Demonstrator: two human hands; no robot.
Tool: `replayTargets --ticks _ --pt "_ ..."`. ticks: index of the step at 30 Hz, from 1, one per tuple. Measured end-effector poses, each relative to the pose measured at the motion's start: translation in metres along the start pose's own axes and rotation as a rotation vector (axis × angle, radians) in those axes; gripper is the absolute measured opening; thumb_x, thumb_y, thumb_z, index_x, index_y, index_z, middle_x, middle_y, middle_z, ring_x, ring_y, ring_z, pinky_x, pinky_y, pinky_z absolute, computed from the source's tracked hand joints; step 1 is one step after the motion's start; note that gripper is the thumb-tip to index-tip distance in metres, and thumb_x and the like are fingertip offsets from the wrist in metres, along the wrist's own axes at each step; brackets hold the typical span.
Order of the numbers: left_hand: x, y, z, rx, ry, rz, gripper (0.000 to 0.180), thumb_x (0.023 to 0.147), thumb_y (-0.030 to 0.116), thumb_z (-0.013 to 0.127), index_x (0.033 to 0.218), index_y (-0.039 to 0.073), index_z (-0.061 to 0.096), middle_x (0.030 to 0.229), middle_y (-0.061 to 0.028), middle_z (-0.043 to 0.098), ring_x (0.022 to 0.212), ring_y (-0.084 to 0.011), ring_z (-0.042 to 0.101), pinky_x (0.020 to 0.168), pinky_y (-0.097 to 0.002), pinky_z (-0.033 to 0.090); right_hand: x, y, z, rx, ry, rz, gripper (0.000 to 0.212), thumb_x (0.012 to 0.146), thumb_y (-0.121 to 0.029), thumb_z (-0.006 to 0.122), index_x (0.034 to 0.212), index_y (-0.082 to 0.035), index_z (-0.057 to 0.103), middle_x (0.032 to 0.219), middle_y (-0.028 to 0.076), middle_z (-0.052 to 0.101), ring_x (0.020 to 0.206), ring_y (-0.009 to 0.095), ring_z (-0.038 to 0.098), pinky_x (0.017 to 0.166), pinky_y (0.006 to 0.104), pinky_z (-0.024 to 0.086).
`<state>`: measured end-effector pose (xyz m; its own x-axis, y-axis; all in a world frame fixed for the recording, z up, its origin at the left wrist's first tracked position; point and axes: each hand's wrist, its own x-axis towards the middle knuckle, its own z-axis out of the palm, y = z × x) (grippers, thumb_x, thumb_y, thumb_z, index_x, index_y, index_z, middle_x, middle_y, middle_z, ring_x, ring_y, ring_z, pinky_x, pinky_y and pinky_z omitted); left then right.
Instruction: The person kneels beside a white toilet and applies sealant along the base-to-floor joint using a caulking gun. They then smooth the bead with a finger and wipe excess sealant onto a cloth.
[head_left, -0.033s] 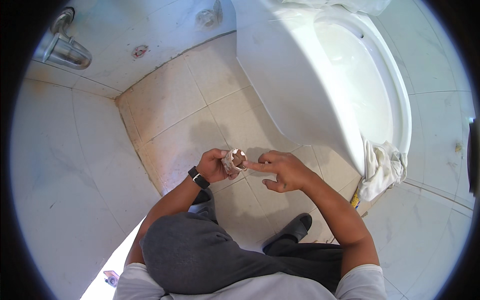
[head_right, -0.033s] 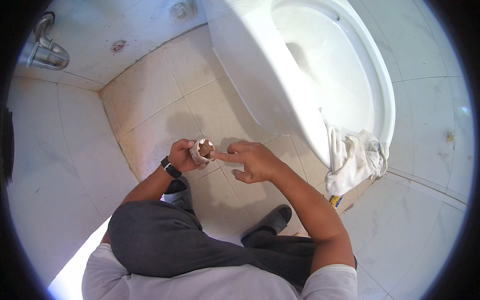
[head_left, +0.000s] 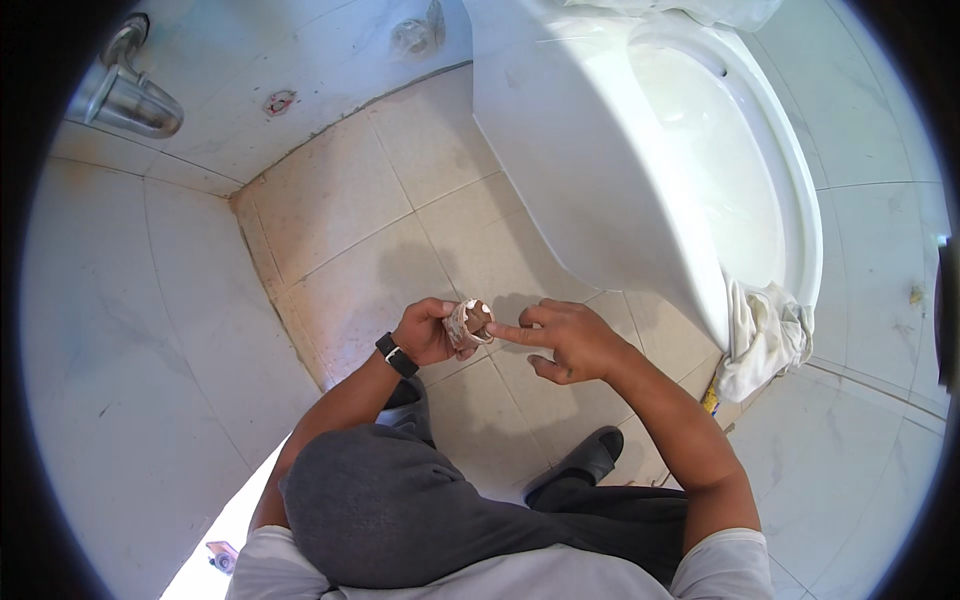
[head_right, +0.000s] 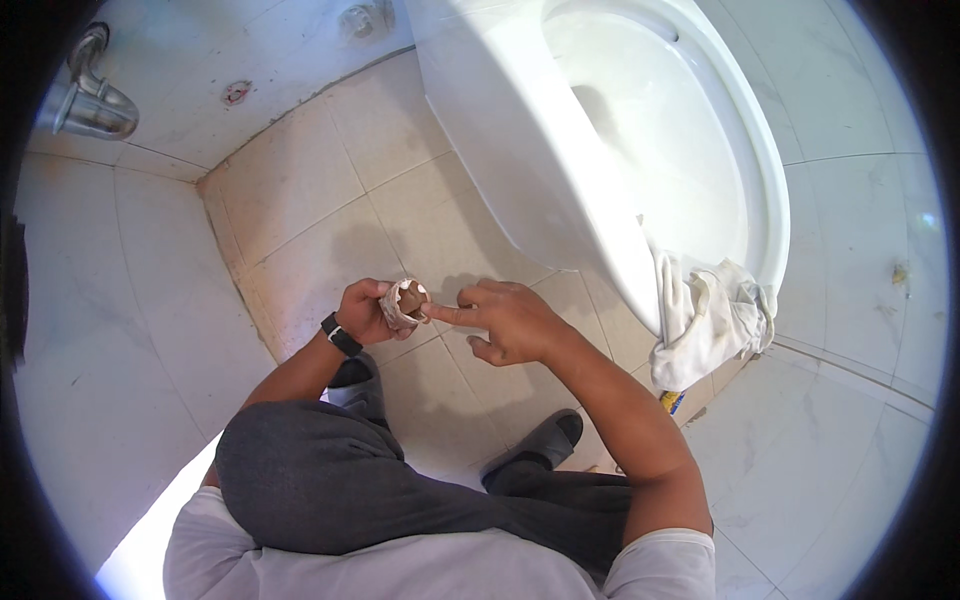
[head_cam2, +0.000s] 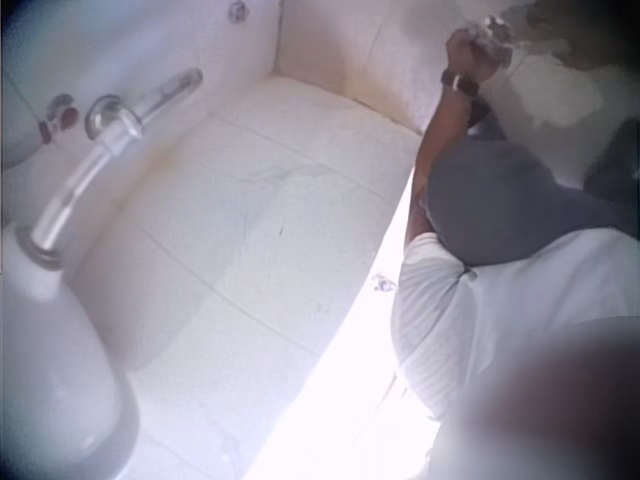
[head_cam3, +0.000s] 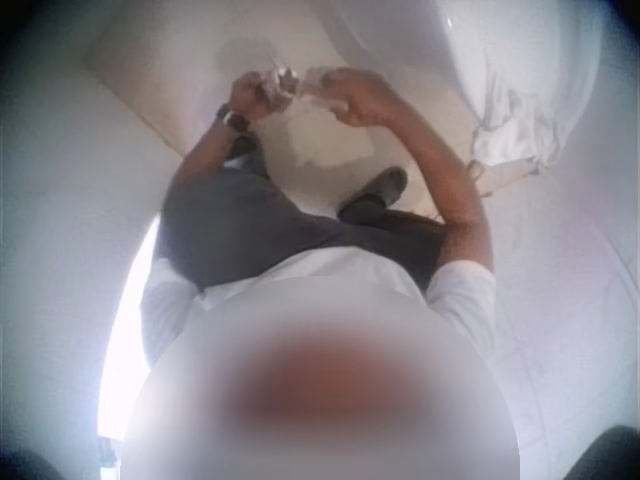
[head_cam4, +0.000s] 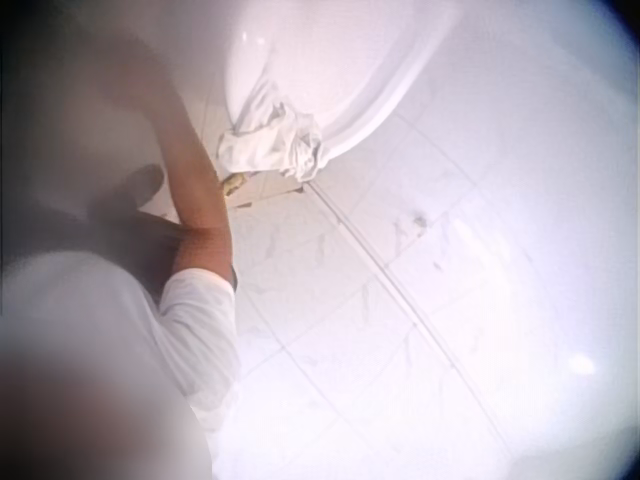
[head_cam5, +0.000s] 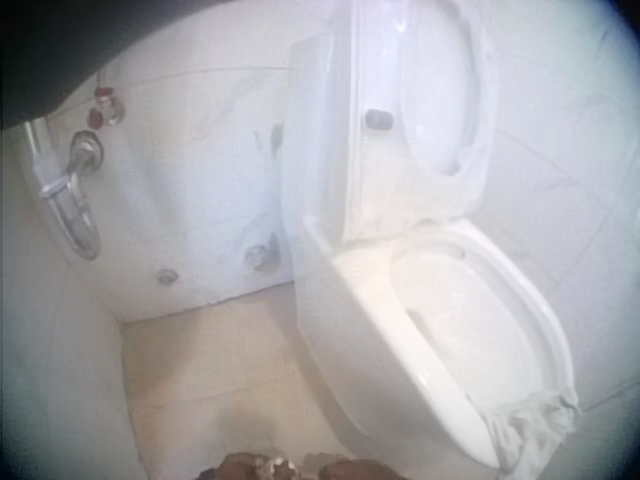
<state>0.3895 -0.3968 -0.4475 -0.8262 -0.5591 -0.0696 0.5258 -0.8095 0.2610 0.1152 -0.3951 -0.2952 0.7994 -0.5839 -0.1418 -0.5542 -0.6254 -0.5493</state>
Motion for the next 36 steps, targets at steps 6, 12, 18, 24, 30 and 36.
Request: replayTargets --ticks 6,12,18,24,30,36 --pt "0.000 0.000 0.002 0.126 0.057 -0.078 0.057 0.090 0.041 0.056 0.128 -0.001 0.062 0.107 -0.0225 0.070 0.076 -0.0276 0.067 0.064 -0.0370 0.054 -0.001 0.000 -0.013 -0.132 -0.135 -0.063 0.078 0.067 -0.013 0.072 0.143 -0.028 0.060 0.090 0.003 0.058 0.082 0.025 0.057 0.072 0.0392 0.053" --pt "-0.008 0.030 0.008 0.025 0.025 0.110 0.056 0.091 0.042 0.056 0.127 -0.001 0.062 0.113 -0.0288 0.065 0.075 -0.0281 0.067 0.064 -0.0345 0.055 -0.041 0.021 0.012 -0.118 -0.309 -0.013 0.058 0.072 -0.014 0.073 0.130 -0.019 0.067 0.093 0.006 0.061 0.086 0.025 0.060 0.073 0.0399 0.054" --pt "-0.010 0.042 0.009 0.176 -0.012 0.147 0.061 0.091 0.042 0.059 0.133 -0.002 0.057 0.121 -0.0287 0.062 0.087 -0.0281 0.068 0.071 -0.0365 0.056 -0.060 0.054 0.030 0.787 -0.231 0.453 0.046 0.083 -0.007 0.071 0.129 -0.010 0.067 0.101 0.006 0.065 0.092 0.018 0.062 0.077 0.0341 0.055" --pt "-0.008 0.039 0.005 0.258 0.052 0.215 0.064 0.092 0.038 0.063 0.141 -0.002 0.050 0.132 -0.0254 0.061 0.093 -0.0285 0.067 0.086 -0.0402 0.055 -0.033 0.048 0.034 1.691 -0.093 0.361 0.045 0.087 -0.002 0.069 0.132 -0.002 0.062 0.110 0.006 0.065 0.096 0.016 0.063 0.081 0.0340 0.055" --pt "-0.011 0.042 -0.001 0.207 0.032 0.254 0.063 0.094 0.035 0.060 0.142 -0.004 0.049 0.125 -0.0165 0.067 0.104 -0.0288 0.070 0.088 -0.0409 0.056 -0.028 0.048 0.039 1.542 -0.091 0.493 0.048 0.089 -0.008 0.069 0.136 -0.004 0.059 0.110 0.007 0.064 0.098 0.016 0.063 0.083 0.0335 0.055" --pt "-0.011 0.044 -0.001 0.240 0.041 0.221 0.062 0.092 0.028 0.065 0.142 -0.004 0.048 0.126 -0.0178 0.066 0.108 -0.0308 0.070 0.093 -0.0425 0.056 -0.016 0.021 0.038 1.834 0.055 0.433 0.068 0.089 -0.010 0.070 0.151 -0.007 0.042 0.105 0.008 0.064 0.090 0.017 0.063 0.079 0.0325 0.053"
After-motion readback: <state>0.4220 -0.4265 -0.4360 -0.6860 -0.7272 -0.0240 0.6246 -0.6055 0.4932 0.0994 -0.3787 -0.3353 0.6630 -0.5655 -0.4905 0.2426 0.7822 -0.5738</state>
